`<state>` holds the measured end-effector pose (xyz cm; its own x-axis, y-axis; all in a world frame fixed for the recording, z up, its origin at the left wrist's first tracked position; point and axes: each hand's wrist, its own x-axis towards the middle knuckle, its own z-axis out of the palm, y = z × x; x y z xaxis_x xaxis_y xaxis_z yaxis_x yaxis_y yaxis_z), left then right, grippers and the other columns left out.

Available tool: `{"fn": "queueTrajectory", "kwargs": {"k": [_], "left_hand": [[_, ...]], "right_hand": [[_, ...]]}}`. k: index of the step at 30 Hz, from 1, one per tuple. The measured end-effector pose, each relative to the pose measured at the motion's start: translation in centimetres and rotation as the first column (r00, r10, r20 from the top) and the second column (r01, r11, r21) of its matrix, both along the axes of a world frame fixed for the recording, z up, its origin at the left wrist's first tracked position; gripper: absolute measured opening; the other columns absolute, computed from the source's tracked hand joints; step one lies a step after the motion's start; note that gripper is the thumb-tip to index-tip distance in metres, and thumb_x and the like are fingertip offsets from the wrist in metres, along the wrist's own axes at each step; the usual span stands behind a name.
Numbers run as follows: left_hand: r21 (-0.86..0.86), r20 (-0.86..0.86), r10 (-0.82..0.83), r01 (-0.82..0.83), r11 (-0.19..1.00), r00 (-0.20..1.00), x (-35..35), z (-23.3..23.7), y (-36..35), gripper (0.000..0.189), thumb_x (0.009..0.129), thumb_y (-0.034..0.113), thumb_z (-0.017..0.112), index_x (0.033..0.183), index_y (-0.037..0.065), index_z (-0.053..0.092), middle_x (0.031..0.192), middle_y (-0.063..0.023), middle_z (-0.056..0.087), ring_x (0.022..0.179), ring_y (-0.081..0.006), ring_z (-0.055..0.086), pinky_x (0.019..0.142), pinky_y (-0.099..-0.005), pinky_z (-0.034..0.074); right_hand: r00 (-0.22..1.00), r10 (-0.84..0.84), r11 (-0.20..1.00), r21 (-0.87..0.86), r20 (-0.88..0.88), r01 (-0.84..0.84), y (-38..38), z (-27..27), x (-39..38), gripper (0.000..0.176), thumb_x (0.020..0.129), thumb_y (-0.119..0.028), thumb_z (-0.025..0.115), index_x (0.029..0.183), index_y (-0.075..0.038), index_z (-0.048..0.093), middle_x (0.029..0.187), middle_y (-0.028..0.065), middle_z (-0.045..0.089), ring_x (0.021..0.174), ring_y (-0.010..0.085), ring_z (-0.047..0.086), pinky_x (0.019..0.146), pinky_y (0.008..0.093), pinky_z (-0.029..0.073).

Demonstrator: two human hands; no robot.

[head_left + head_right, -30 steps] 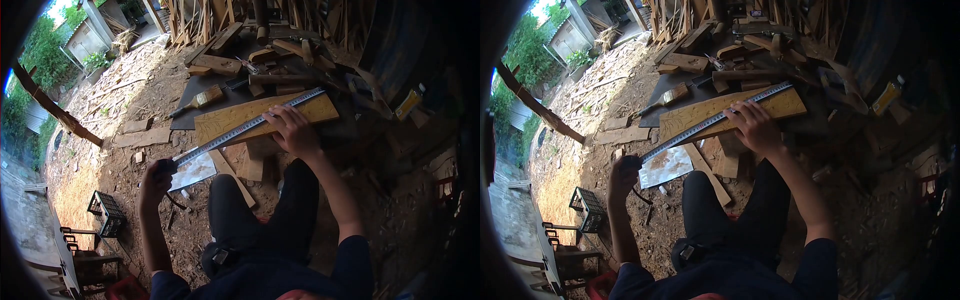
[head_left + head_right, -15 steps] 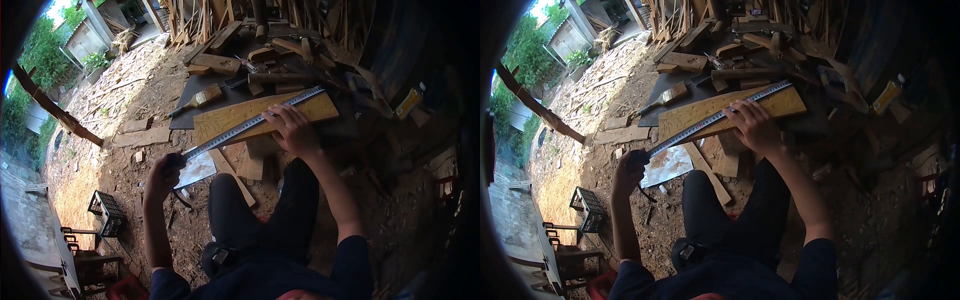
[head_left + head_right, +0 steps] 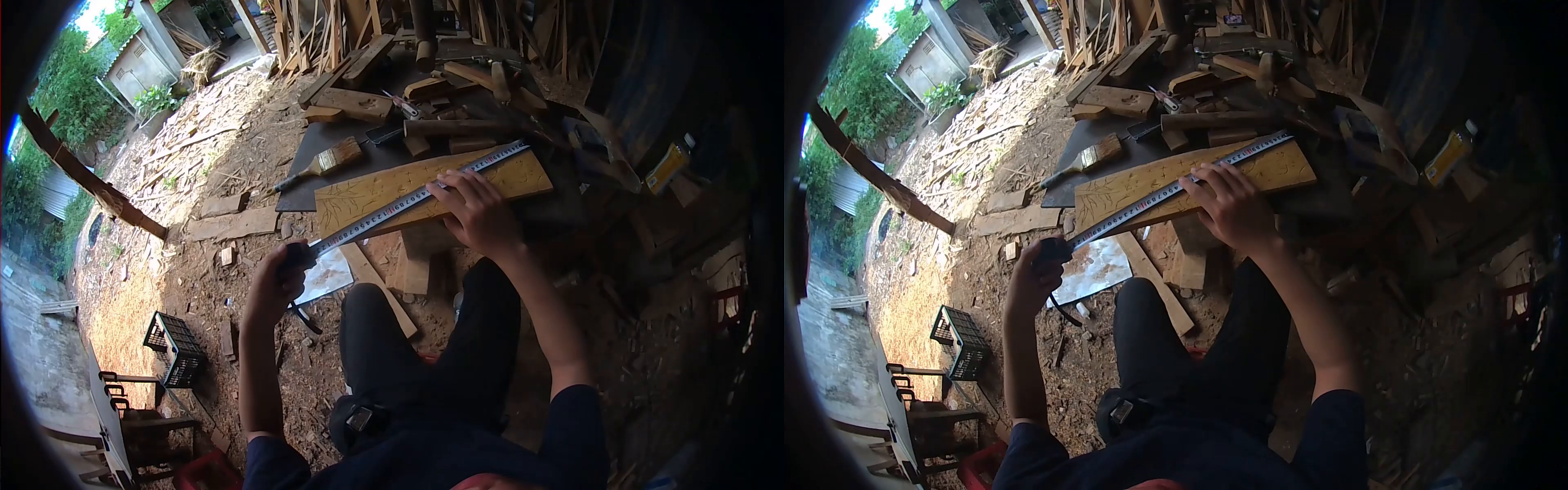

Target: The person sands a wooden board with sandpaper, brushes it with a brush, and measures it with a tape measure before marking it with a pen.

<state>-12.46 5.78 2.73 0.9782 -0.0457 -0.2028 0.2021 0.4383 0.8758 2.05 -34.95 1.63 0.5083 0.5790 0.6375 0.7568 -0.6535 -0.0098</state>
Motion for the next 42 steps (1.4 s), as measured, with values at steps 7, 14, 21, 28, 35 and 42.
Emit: {"fn": "queueTrajectory", "kwargs": {"k": [7,14,21,28,35,42], "left_hand": [[0.010,0.013,-0.011,0.011,1.000,1.000,0.7,-0.2,-0.8,0.051,0.114,0.043,0.060,0.144,0.002,0.064,0.096,-0.0024,0.069,0.057,-0.0040,0.040,0.049,-0.0213,0.032],[0.020,0.001,0.025,-0.025,0.999,1.000,1.6,0.0,-2.1,0.046,0.115,0.037,0.061,0.143,0.001,0.063,0.099,-0.0049,0.069,0.058,-0.0042,0.042,0.049,-0.0214,0.033],[0.036,0.010,0.010,-0.010,0.999,1.000,1.5,0.3,-2.1,0.044,0.115,0.036,0.060,0.143,0.001,0.063,0.100,-0.0055,0.069,0.058,-0.0042,0.043,0.048,-0.0213,0.033],[0.081,0.033,0.034,-0.036,0.996,0.999,1.4,0.4,-2.4,0.042,0.114,0.035,0.062,0.139,0.002,0.066,0.096,-0.0046,0.070,0.056,-0.0046,0.044,0.047,-0.0219,0.033],[0.241,0.133,0.065,-0.096,0.966,0.989,0.3,1.2,-3.8,0.038,0.110,0.030,0.069,0.136,0.001,0.069,0.088,-0.0044,0.069,0.056,-0.0040,0.047,0.047,-0.0233,0.039],[0.308,0.211,0.178,-0.238,0.921,0.961,-1.3,2.0,-7.1,0.037,0.107,0.027,0.074,0.133,0.001,0.070,0.090,-0.0052,0.068,0.059,-0.0049,0.053,0.051,-0.0233,0.046]], "right_hand": [[1.000,0.009,1.000,0.001,-0.001,-0.009,0.0,-0.1,0.0,0.071,0.085,-0.016,0.089,0.151,-0.018,0.065,0.142,0.0106,0.065,0.139,0.0321,0.062,0.125,0.0504,0.048],[1.000,0.022,0.999,0.029,-0.004,-0.022,0.0,0.0,0.0,0.074,0.081,-0.009,0.089,0.150,-0.017,0.065,0.141,0.0114,0.064,0.137,0.0347,0.063,0.123,0.0520,0.050],[1.000,0.001,1.000,0.000,0.006,-0.001,0.1,0.0,0.0,0.071,0.084,-0.016,0.089,0.151,-0.019,0.064,0.142,0.0106,0.065,0.139,0.0313,0.063,0.126,0.0497,0.047],[1.000,0.002,1.000,-0.008,0.011,-0.002,0.1,-0.2,0.1,0.071,0.085,-0.016,0.089,0.151,-0.018,0.064,0.141,0.0106,0.065,0.139,0.0310,0.063,0.126,0.0499,0.047],[1.000,0.026,1.000,0.018,0.014,-0.026,0.0,-0.2,0.1,0.071,0.082,-0.012,0.089,0.149,-0.016,0.065,0.141,0.0108,0.064,0.138,0.0332,0.063,0.126,0.0521,0.049],[0.999,0.042,0.999,0.027,0.025,-0.043,-0.1,-0.4,0.1,0.068,0.084,-0.010,0.086,0.148,-0.016,0.063,0.140,0.0098,0.064,0.138,0.0336,0.063,0.126,0.0537,0.049]]}}
